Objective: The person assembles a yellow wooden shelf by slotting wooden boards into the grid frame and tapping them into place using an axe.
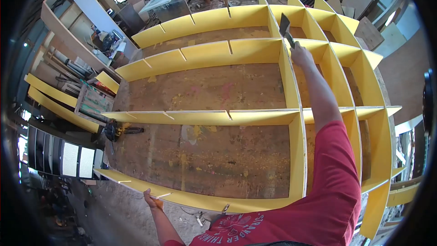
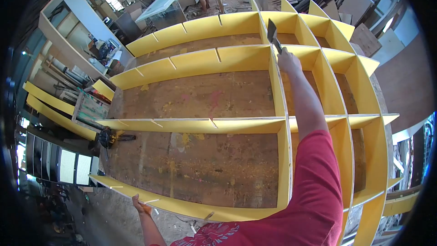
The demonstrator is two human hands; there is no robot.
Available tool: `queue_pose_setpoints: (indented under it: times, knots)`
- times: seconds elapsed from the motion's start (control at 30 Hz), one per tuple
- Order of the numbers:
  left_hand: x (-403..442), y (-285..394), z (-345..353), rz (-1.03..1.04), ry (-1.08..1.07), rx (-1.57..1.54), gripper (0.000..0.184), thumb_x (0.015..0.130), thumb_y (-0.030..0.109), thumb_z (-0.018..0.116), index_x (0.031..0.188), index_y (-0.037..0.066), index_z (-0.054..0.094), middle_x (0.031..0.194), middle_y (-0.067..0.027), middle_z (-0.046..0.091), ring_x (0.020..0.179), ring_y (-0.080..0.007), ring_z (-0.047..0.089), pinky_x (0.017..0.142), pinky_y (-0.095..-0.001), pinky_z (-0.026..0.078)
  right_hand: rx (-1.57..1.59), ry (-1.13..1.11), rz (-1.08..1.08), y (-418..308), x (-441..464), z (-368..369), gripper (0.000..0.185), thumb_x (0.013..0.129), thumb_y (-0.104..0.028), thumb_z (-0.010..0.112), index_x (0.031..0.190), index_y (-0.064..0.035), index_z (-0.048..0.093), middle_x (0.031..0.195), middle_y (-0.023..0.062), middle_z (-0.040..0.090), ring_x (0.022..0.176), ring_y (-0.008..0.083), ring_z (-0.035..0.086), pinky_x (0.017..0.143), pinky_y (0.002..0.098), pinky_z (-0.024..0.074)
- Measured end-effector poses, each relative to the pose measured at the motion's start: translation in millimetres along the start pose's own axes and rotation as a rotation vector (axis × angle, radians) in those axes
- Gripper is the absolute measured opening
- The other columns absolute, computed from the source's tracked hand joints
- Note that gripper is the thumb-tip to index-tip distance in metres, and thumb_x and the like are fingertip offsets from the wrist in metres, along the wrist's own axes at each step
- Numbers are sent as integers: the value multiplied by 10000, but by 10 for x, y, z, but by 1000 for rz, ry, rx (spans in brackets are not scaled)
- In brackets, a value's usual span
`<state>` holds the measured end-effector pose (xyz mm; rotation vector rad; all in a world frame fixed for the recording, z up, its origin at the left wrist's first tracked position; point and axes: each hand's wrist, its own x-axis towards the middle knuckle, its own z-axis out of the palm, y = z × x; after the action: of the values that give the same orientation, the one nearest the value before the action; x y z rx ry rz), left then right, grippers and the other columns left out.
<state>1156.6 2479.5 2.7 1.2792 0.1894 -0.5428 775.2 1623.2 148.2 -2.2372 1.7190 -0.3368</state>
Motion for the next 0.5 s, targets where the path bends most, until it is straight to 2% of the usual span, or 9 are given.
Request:
queue_pose_setpoints:
  times: [0.07, 0.1, 0.2, 0.23, 0.27, 0.3, 0.37, 0.43, 0.5]
  knots:
    - [2, 5, -46, -1, 36, 8, 682, 782, 463, 718, 1312, 68, 550, 1121, -139, 644, 1054, -346, 648, 959, -529, 527, -29, -42, 45, 14, -27, 150, 508, 1015, -335, 547, 1406, -11, 519, 1304, 295, 687, 1231, 431, 669, 1034, 540, 525]
    - [20, 4, -64, -2, 18, 3, 657, 792, 446, 717, 1311, 76, 558, 1126, -131, 649, 1057, -335, 647, 967, -521, 515, -57, 19, 33, 5, 4, 157, 488, 1006, -350, 533, 1313, 22, 608, 1175, 311, 727, 1140, 435, 715, 966, 534, 562]
    - [100, -21, -227, 4, -37, -19, 600, 817, 412, 714, 1304, 90, 573, 1131, -110, 658, 1060, -306, 643, 978, -497, 490, 77, -184, 72, -154, -33, -98, 463, 1005, -364, 545, 1128, 53, 703, 1016, 302, 754, 986, 424, 762, 862, 519, 597]
    - [122, -27, -236, 7, -62, -23, 592, 823, 411, 713, 1300, 89, 572, 1125, -105, 656, 1055, -299, 641, 974, -491, 491, 82, -87, 7, -37, 18, 58, 487, 1002, -398, 579, 986, 59, 746, 907, 283, 757, 835, 391, 778, 783, 488, 611]
    - [130, -68, -237, 6, -85, -31, 585, 828, 409, 711, 1296, 88, 570, 1119, -100, 653, 1050, -293, 640, 969, -485, 492, 138, -88, -20, 35, -104, 72, 481, 1023, -385, 584, 978, 78, 707, 847, 265, 731, 718, 365, 745, 672, 491, 590]
    - [133, -111, -216, 22, -67, -46, 573, 834, 407, 710, 1290, 88, 572, 1104, -93, 651, 1038, -287, 639, 962, -473, 493, 191, -91, -45, 96, -314, 68, 480, 1045, -372, 590, 970, 96, 668, 788, 247, 706, 601, 339, 713, 561, 493, 569]
    - [125, -119, -198, 37, -26, -53, 551, 847, 403, 708, 1279, 87, 575, 1076, -79, 646, 1014, -276, 638, 949, -449, 496, 453, -156, 65, 36, -1045, -156, 432, 1070, -373, 586, 972, 45, 630, 700, 135, 630, 521, 247, 637, 486, 440, 535]
    - [46, -47, -37, 47, -7, -36, 468, 864, 398, 701, 1208, 100, 593, 1030, -63, 641, 981, -257, 637, 922, -424, 498, 607, -232, 93, 27, -1878, -439, 348, 1082, -358, 577, 1003, -20, 585, 687, 50, 569, 492, 166, 578, 446, 376, 508]
    - [16, -55, -79, 55, -28, -18, 398, 878, 407, 690, 1135, 116, 604, 981, -50, 634, 941, -241, 636, 896, -425, 507, 649, -212, 51, 187, -2612, -589, 319, 1070, -328, 603, 939, -41, 551, 678, 43, 563, 484, 146, 569, 433, 352, 496]
